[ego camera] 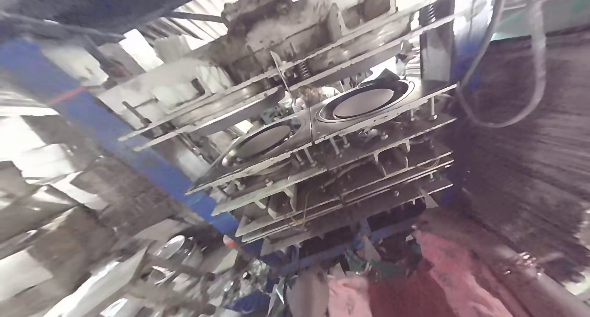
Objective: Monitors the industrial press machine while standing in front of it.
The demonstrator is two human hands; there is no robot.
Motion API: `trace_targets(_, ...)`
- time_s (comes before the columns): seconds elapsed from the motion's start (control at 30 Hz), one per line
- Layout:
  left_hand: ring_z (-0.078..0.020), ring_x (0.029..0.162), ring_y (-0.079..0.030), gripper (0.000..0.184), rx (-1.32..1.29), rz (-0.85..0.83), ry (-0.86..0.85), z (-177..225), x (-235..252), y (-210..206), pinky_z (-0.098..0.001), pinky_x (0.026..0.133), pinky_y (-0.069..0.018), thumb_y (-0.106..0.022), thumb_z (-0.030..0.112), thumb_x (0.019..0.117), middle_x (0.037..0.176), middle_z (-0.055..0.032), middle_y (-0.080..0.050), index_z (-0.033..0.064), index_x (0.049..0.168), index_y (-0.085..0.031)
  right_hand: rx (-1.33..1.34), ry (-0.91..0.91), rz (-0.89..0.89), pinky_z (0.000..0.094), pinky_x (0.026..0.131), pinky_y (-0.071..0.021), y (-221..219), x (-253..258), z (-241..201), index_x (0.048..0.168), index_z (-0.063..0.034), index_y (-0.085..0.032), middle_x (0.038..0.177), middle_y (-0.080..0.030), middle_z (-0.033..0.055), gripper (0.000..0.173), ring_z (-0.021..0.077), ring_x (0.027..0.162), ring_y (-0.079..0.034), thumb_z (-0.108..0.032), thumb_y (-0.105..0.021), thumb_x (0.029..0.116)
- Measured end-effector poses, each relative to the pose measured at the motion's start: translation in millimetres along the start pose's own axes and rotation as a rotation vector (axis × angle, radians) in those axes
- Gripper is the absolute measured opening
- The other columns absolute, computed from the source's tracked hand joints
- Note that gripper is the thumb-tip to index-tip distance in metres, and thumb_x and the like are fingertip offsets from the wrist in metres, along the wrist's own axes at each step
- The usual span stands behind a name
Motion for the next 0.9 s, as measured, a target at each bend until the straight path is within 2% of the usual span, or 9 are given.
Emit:
trace_targets(0.03,-0.0389,0.116,-0.067,0.031,-0.002,0.022,0.004,-0.8,0.2,-1.1,-0.0648,0.097,-0.0499,-0.056,0.029,0.1012,0.12,-0.0168,-0.072,0.013,0.122,-0.073,-0.025,0.002,-0.041,0.0534,0.101,-0.0465,8.1,-4.1,-17.5,0.121,0.0106,-0.062,0.126,-0.061,0.0318,0.042,0.041,0.118,-0.061,-0.028,-0.056,0.1051)
trace_targets(0.1,-0.0365,0.116,-0.068,0.03,-0.006,0.05,0.001,-2.8,1.2,-3.8,-0.0622,0.097,-0.0512,-0.054,0.029,0.1028,0.12,-0.0149,-0.073,0.0156,0.122,-0.073,-0.075,-0.053,-0.165,0.0535,0.111,-0.0388,17.2,-16.1,-41.0,0.129,0.0096,-0.059,0.138,-0.056,0.0312,0.047,0.0417,0.132,-0.053,-0.031,-0.048,0.1098)
trace_targets(0.23,-0.0342,0.117,-0.068,0.031,-0.039,0.082,-0.02,-7.8,3.9,-6.8,-0.061,0.098,-0.051,-0.053,0.03,0.1046,0.12,-0.0123,-0.073,0.0161,0.122,-0.074,-0.078,-0.044,-0.116,0.0538,0.109,-0.0371,23.6,-35.0,-57.1,0.129,0.0131,-0.059,0.136,-0.057,0.0343,0.042,0.0445,0.13,-0.053,-0.022,-0.043,0.1116)
trace_targets(0.4,-0.0314,0.112,-0.069,0.031,-0.103,0.104,-0.071,-5.9,3.4,-6.8,-0.0587,0.098,-0.0514,-0.058,0.036,0.1022,0.113,-0.0107,-0.075,0.014,0.116,-0.076,-0.045,-0.048,-0.106,0.0517,0.111,-0.0367,17.7,-28.9,-52.4,0.128,0.0129,-0.059,0.136,-0.057,0.0337,0.04,0.0432,0.131,-0.053,-0.021,-0.047,0.1101)
trace_targets(0.47,-0.0314,0.109,-0.07,0.031,-0.101,0.122,-0.12,-1.3,1.6,-6.5,-0.0587,0.096,-0.052,-0.058,0.035,0.1024,0.11,-0.0107,-0.076,0.0132,0.114,-0.076,-0.085,-0.034,-0.161,0.0531,0.111,-0.0388,8.9,-8.0,-39.5,0.128,0.0106,-0.06,0.138,-0.056,0.0315,0.045,0.0419,0.132,-0.053,-0.029,-0.047,0.1099)
trace_targets(0.53,-0.0316,0.11,-0.07,0.031,-0.097,0.118,-0.145,0.9,0.7,-6.5,-0.0586,0.096,-0.0519,-0.057,0.034,0.1032,0.112,-0.0107,-0.075,0.0133,0.115,-0.076,-0.12,-0.027,-0.169,0.0538,0.11,-0.0399,5.3,0.8,-32.9,0.128,0.0085,-0.061,0.138,-0.057,0.0295,0.047,0.0405,0.133,-0.054,-0.033,-0.045,0.1102)
trace_targets(0.6,-0.0299,0.114,-0.068,0.03,-0.122,0.094,-0.143,0.7,0.3,-6.0,-0.0572,0.1,-0.0509,-0.057,0.033,0.1034,0.116,-0.0097,-0.074,0.0147,0.118,-0.075,-0.088,-0.044,-0.151,0.0526,0.112,-0.0348,15.4,-20.4,-46.5,0.13,0.012,-0.059,0.14,-0.054,0.0324,0.045,0.0425,0.134,-0.05,-0.026,-0.043,0.1115)
trace_targets(0.73,-0.0303,0.115,-0.068,0.027,-0.199,0.097,-0.159,-4.7,2.2,-6.0,-0.0568,0.101,-0.0505,-0.06,0.03,0.1019,0.116,-0.0104,-0.074,0.0138,0.118,-0.075,-0.105,0.115,-0.087,0.0614,0.1,-0.0452,3.9,10.8,-20.9,0.115,0.009,-0.065,0.122,-0.063,0.0328,0.053,0.046,0.118,-0.06,-0.042,-0.051,0.107)
trace_targets(0.9,-0.0306,0.115,-0.068,0.028,-0.217,0.091,-0.146,-7.9,3.5,-6.3,-0.0573,0.101,-0.0502,-0.06,0.03,0.1021,0.116,-0.0108,-0.074,0.0131,0.119,-0.075,-0.078,-0.04,-0.184,0.0535,0.111,-0.0384,8.6,-3.2,-33.1,0.13,0.0082,-0.06,0.139,-0.056,0.029,0.049,0.0406,0.133,-0.053,-0.035,-0.046,0.1101)
Point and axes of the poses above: each hand's wrist, its own x-axis towards the middle knuckle, its own y-axis out of the back of the hand, z = x × y, the point moved 8 cm from there along x, towards the middle knuckle
